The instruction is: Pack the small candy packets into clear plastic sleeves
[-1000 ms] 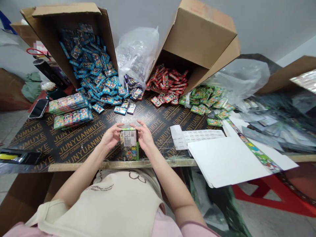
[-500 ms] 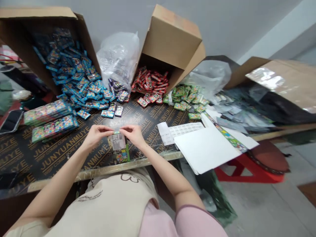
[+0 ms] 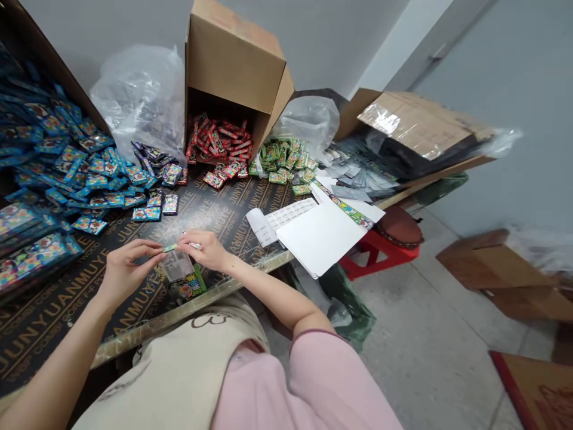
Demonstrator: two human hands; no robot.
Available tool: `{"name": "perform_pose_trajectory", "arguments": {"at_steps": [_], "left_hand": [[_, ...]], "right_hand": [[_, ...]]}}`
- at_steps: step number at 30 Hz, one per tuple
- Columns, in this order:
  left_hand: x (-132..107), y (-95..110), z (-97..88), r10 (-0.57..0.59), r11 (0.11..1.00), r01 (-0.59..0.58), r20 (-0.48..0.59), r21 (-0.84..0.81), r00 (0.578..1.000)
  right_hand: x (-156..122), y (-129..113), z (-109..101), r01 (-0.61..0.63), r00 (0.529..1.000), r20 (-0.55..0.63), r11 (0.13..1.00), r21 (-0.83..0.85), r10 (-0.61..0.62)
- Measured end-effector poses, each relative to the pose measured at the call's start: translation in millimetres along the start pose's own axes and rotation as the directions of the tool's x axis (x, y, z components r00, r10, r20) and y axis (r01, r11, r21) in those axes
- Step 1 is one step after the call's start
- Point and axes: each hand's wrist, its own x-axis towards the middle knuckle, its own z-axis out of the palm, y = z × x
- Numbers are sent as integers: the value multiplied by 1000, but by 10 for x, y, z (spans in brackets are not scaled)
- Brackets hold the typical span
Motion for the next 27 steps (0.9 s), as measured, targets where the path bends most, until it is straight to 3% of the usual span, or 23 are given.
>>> {"name": "perform_pose_trajectory", "arguments": {"at_steps": [3, 5, 6, 8, 9, 11, 13, 16, 18, 20, 23, 25, 27], "left_hand": [[-2, 18, 42, 40, 998, -40, 2, 42, 999], [-22, 29, 53, 45, 997, -44, -11, 66, 999], [-34, 27, 58, 43, 996, -42, -15, 74, 999], [-50, -16, 78, 28, 996, -26, -16, 88, 999], [-51, -67, 99, 12, 995, -10, -18, 95, 1000], [-38, -243, 171, -55, 991, 58, -26, 125, 998], [-11, -494, 269, -177, 968, 179, -25, 178, 984], [32, -815, 384, -385, 893, 361, 39, 267, 922], [59, -830, 397, -425, 873, 389, 68, 294, 903], [95, -640, 370, -343, 911, 321, 47, 258, 938], [170, -152, 321, -67, 988, 59, 49, 142, 997], [211, 117, 310, 65, 991, -79, 135, 106, 989], [221, 253, 316, 95, 994, -103, 199, 32, 975]], "right_hand": [[-135, 41, -204, -7, 1000, 8, 993, -120, 8], [-285, 184, -461, -132, 984, -160, 939, -319, 84], [-383, 287, -611, -249, 944, -305, 877, -411, 125], [-611, 522, -899, -529, 772, -610, 709, -465, 176], [-729, 635, -1013, -644, 684, -699, 620, -447, 206], [-925, 807, -1143, -752, 593, -738, 546, -368, 320], [-1020, 869, -1132, -731, 600, -680, 634, -252, 421], [-936, 736, -954, -556, 697, -534, 831, 18, 478], [-781, 539, -822, -472, 777, -352, 853, 223, 523], [-612, 318, -725, -463, 828, -130, 796, 390, 545], [-400, 60, -637, -510, 842, 141, 680, 526, 521], [-300, -27, -598, -542, 834, 265, 626, 561, 485], [-231, -50, -569, -551, 833, 321, 614, 565, 451]]}}
